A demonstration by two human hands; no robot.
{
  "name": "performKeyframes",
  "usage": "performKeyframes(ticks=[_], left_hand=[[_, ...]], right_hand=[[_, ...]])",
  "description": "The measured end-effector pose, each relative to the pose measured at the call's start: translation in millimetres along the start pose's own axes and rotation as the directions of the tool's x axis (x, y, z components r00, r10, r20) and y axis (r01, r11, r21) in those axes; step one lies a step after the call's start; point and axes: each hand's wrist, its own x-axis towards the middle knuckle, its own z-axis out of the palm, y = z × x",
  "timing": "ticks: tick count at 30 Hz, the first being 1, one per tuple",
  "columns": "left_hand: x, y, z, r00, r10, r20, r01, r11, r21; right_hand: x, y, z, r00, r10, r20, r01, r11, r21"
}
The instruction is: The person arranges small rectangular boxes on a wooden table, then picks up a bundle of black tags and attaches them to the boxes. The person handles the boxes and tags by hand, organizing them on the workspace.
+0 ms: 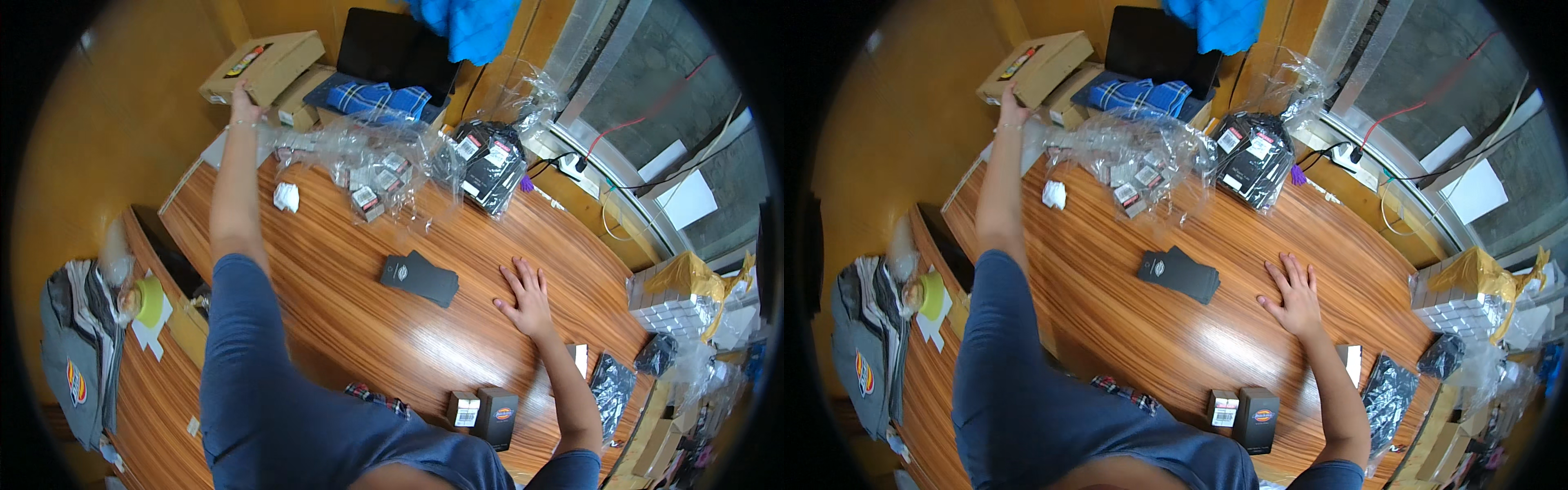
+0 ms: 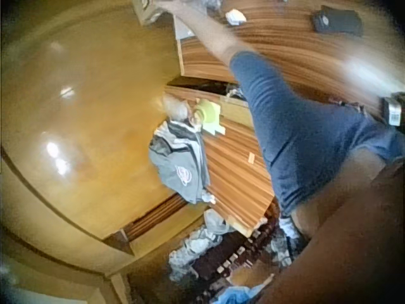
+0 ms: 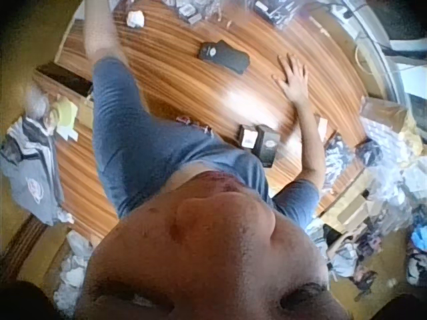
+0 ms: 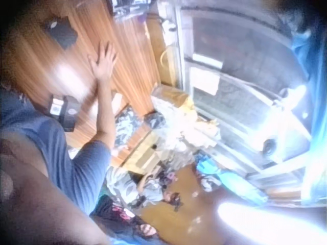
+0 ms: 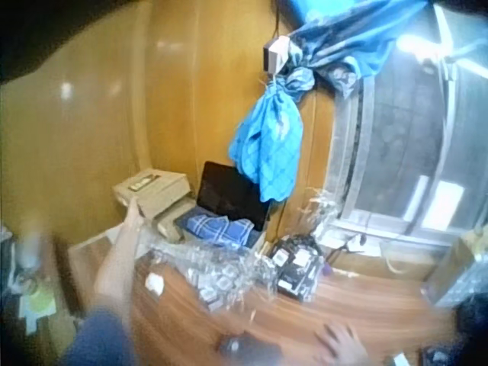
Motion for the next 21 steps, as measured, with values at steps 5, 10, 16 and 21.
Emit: performKeyframes(ticks=[5,10,16,21], left_hand=[[-106.0,60.1,-89.5,0.995,0.097,-0.010,-0.092,0.967,0.238],[-214.6,65.0,-144.8,0.996,0.066,-0.063,-0.048,0.968,0.248],[-249.2,53.6,-182.6,0.985,0.164,0.049,-0.169,0.882,0.441],[-153.8,118.9,-200.7,0.976,0.217,0.001,-0.206,0.927,0.312]], right_hand=[[-4.0,-0.1,5.1,1.000,-0.013,-0.029,0.012,0.999,-0.034],[-11.8,-2.1,7.0,0.998,-0.013,-0.054,0.013,1.000,-0.008],[-17.9,18.8,9.5,0.979,-0.107,-0.174,0.105,0.994,-0.016],[-5.7,20.0,29.0,0.961,-0.155,-0.229,0.153,0.988,-0.027]])
